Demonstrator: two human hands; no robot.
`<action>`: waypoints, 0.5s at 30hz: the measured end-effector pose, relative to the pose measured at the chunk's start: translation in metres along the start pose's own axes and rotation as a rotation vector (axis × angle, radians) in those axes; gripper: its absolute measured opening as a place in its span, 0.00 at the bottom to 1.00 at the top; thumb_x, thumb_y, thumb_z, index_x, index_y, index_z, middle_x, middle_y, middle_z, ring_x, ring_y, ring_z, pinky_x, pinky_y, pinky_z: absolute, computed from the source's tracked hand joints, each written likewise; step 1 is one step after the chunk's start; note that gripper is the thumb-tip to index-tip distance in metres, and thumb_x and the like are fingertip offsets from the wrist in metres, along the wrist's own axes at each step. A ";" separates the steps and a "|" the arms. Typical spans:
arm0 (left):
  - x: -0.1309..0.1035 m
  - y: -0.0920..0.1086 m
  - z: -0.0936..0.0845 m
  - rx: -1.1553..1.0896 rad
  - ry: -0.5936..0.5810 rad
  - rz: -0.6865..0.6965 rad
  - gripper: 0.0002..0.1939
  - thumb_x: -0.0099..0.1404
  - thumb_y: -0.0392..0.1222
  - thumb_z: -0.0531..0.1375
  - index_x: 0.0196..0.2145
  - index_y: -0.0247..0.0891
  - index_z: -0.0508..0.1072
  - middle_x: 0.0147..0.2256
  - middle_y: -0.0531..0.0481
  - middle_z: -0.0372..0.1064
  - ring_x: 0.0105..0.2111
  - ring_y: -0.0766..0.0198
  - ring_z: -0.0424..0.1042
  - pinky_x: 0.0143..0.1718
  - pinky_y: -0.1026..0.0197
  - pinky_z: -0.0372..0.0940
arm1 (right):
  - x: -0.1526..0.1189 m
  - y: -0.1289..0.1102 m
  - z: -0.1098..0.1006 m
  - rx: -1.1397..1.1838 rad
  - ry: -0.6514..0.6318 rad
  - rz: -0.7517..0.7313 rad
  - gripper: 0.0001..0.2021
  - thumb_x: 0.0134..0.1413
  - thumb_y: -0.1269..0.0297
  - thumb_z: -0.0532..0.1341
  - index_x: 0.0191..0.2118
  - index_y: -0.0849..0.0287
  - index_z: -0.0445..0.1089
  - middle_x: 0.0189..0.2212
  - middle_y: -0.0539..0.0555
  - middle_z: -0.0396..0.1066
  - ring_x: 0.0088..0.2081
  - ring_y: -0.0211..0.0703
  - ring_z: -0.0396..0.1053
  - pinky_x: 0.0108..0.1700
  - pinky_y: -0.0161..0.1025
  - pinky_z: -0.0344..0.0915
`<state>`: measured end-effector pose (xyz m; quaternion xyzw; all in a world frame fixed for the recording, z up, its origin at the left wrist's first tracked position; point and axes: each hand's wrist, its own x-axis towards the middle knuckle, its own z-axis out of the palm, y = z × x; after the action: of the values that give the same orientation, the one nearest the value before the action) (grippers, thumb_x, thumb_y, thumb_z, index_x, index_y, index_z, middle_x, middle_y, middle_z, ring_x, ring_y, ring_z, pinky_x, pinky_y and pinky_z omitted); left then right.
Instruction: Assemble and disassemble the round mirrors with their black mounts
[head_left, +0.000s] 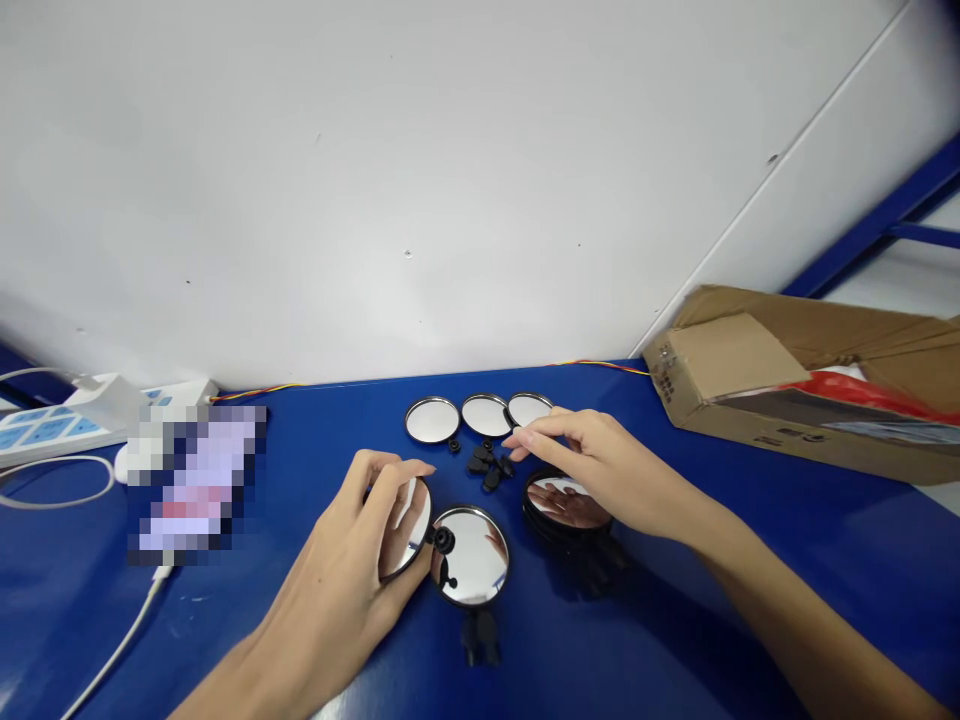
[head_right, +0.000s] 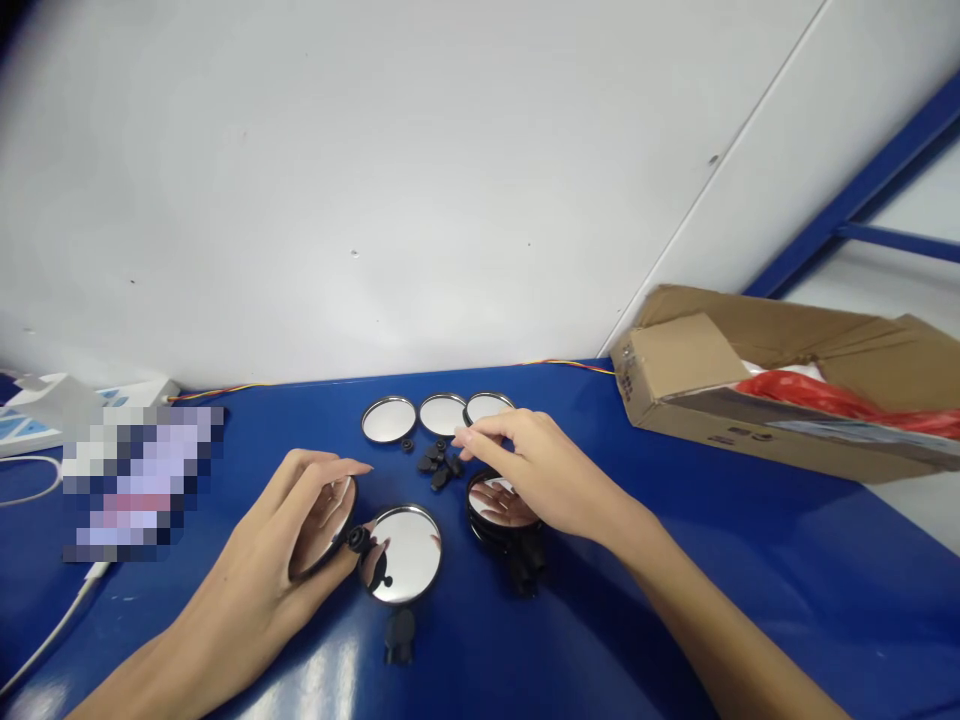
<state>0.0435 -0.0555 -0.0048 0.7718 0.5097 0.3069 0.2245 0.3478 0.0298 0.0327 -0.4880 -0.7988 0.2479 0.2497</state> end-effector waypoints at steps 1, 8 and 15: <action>0.000 0.000 0.000 -0.006 -0.004 -0.012 0.29 0.75 0.32 0.60 0.67 0.59 0.64 0.58 0.49 0.64 0.43 0.58 0.79 0.45 0.52 0.79 | -0.001 -0.002 0.000 0.043 -0.020 0.021 0.23 0.80 0.43 0.60 0.43 0.49 0.89 0.43 0.52 0.87 0.48 0.52 0.81 0.52 0.47 0.72; 0.000 -0.001 0.001 -0.030 0.003 -0.016 0.31 0.75 0.31 0.61 0.68 0.60 0.64 0.60 0.50 0.65 0.50 0.57 0.79 0.50 0.53 0.78 | -0.014 -0.031 0.007 0.272 -0.021 -0.072 0.10 0.73 0.53 0.71 0.54 0.43 0.86 0.43 0.48 0.85 0.42 0.45 0.79 0.47 0.43 0.72; -0.002 0.002 0.001 -0.066 -0.008 0.055 0.31 0.75 0.31 0.62 0.68 0.59 0.63 0.59 0.49 0.68 0.53 0.56 0.79 0.53 0.55 0.78 | -0.032 -0.049 0.026 0.235 -0.055 -0.552 0.12 0.72 0.67 0.74 0.57 0.51 0.83 0.44 0.47 0.85 0.44 0.40 0.73 0.53 0.42 0.69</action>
<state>0.0450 -0.0581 -0.0044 0.7790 0.4769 0.3266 0.2432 0.3118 -0.0223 0.0390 -0.2135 -0.8736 0.2744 0.3405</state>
